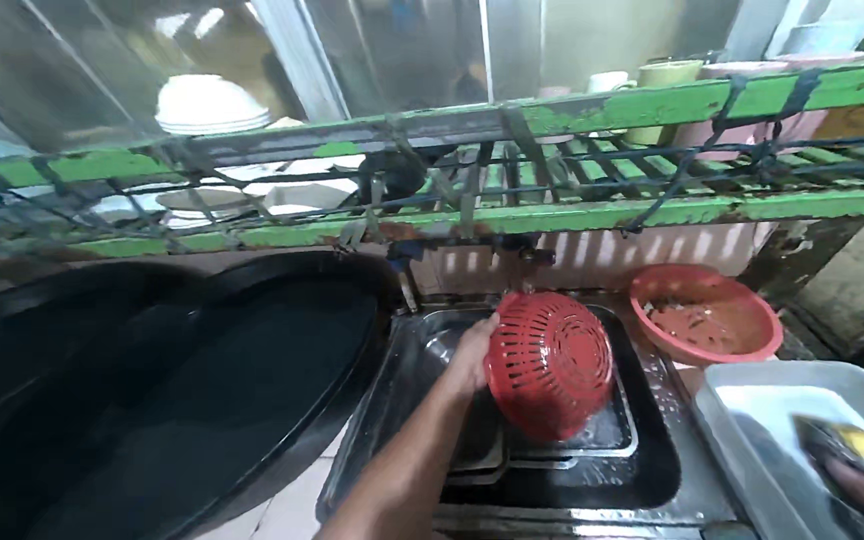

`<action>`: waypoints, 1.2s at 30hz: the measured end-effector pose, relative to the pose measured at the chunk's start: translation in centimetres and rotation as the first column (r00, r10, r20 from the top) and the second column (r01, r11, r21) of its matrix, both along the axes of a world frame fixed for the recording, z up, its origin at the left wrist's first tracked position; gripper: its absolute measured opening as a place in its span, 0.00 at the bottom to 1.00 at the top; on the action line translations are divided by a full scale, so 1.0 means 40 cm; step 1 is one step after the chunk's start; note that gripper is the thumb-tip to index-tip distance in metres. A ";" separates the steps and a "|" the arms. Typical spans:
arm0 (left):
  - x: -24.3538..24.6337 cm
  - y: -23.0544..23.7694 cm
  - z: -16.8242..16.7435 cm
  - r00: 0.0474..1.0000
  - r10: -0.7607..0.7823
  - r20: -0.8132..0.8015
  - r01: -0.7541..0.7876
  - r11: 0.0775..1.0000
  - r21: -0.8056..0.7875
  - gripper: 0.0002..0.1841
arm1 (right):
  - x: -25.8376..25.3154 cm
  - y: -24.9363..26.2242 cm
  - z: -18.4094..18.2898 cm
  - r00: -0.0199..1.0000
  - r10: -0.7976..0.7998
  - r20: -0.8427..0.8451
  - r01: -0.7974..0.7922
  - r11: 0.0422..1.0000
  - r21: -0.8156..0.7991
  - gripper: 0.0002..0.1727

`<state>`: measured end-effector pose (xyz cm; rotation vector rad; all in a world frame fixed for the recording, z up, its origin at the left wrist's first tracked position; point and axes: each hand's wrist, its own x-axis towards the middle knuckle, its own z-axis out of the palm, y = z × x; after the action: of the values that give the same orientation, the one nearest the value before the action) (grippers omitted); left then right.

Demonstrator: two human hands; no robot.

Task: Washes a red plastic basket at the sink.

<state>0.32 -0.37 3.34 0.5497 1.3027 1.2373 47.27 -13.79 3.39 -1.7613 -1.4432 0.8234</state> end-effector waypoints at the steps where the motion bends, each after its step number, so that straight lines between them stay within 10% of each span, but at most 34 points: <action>1: 0.029 -0.023 -0.015 1.000 -0.001 0.025 0.001 1.000 0.017 0.23 | -0.068 0.029 0.034 0.999 0.034 -0.001 -0.033 0.996 0.077 0.36; 9: 0.163 -0.254 -0.067 0.996 0.090 0.003 -0.090 0.996 -0.013 0.22 | -0.497 0.134 -0.026 0.817 0.316 0.482 -0.539 0.716 0.444 0.26; 14: 0.129 -0.284 -0.048 0.991 0.132 0.033 -0.132 0.991 0.014 0.22 | -0.494 0.251 -0.057 0.990 0.120 0.080 -0.124 0.990 0.059 0.30; 19: 0.124 -0.267 -0.042 0.987 0.069 -0.145 -0.055 0.994 0.093 0.22 | -0.627 0.153 -0.002 0.831 0.313 0.460 -0.528 0.705 0.474 0.23; 25: 0.161 -0.300 0.004 0.901 -0.143 -0.408 0.178 0.983 0.049 0.21 | -0.480 0.320 0.027 0.969 0.200 0.144 -0.177 0.972 -0.153 0.26; 29: 0.172 -0.282 0.009 0.857 -0.254 -0.448 0.280 0.960 -0.010 0.23 | -0.550 0.212 0.062 0.905 0.265 0.333 -0.308 0.948 0.083 0.24; 32: 0.157 -0.278 0.022 0.808 -0.272 -0.523 0.291 0.955 -0.047 0.18 | -0.613 0.154 0.057 0.785 0.330 0.524 -0.555 0.751 0.359 0.21; 36: 0.124 -0.304 0.041 0.829 -0.270 -0.491 0.299 0.954 -0.020 0.22 | -0.527 0.268 0.059 0.866 0.411 0.284 -0.443 0.895 0.057 0.18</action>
<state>5.30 -12.52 4.98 1.1146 1.5349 0.9133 26.18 -3.06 5.75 -1.5205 -2.0699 0.7143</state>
